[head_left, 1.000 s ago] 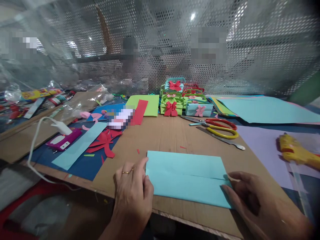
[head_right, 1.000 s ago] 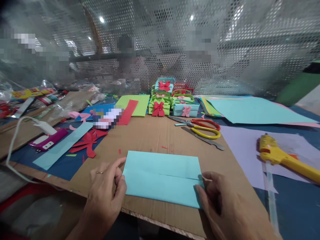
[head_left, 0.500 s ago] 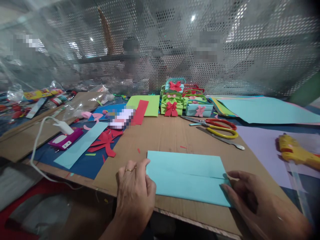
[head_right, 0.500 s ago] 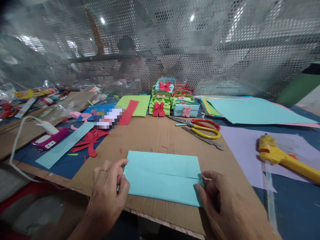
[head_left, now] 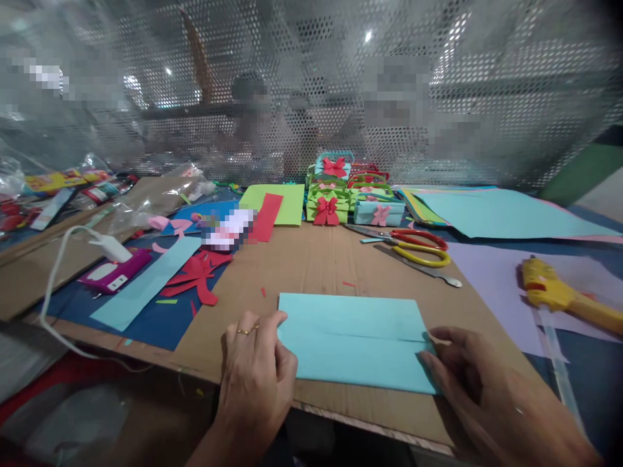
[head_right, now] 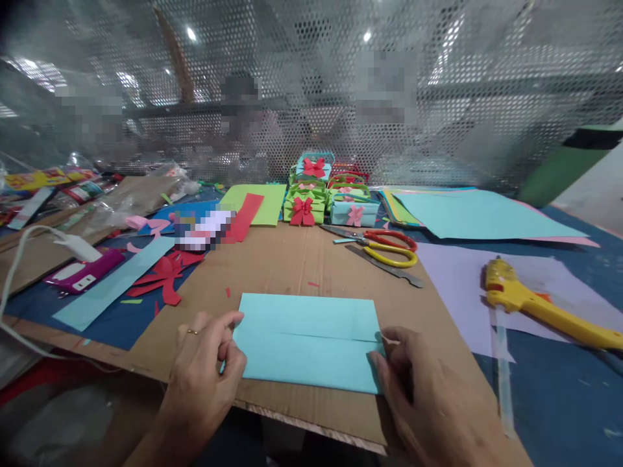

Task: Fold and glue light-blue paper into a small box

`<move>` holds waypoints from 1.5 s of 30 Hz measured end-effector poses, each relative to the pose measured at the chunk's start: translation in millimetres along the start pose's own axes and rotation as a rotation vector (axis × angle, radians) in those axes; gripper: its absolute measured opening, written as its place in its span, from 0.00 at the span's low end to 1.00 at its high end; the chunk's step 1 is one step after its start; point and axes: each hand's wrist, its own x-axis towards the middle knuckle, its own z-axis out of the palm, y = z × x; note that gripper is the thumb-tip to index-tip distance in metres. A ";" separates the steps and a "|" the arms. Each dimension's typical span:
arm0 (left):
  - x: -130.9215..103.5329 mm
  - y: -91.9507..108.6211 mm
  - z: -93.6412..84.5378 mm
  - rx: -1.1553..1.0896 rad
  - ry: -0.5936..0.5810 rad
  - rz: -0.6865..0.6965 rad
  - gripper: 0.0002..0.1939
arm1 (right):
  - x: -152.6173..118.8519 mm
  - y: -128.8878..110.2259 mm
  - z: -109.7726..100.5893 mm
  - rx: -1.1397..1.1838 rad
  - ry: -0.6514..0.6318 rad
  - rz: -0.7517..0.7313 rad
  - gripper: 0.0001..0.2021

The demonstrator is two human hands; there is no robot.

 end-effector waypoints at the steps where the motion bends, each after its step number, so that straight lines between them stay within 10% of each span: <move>1: 0.0 -0.7 0.2 0.000 0.006 0.009 0.17 | -0.4 -1.8 0.5 -0.004 0.028 -0.001 0.27; 17: 4.9 -9.4 -6.4 -0.057 0.014 0.248 0.09 | -7.0 -35.9 -19.7 0.013 0.001 -0.014 0.09; 45: 1.7 1.6 -4.8 -0.113 0.044 0.094 0.13 | -3.5 -21.3 -7.3 -0.028 0.062 -0.056 0.16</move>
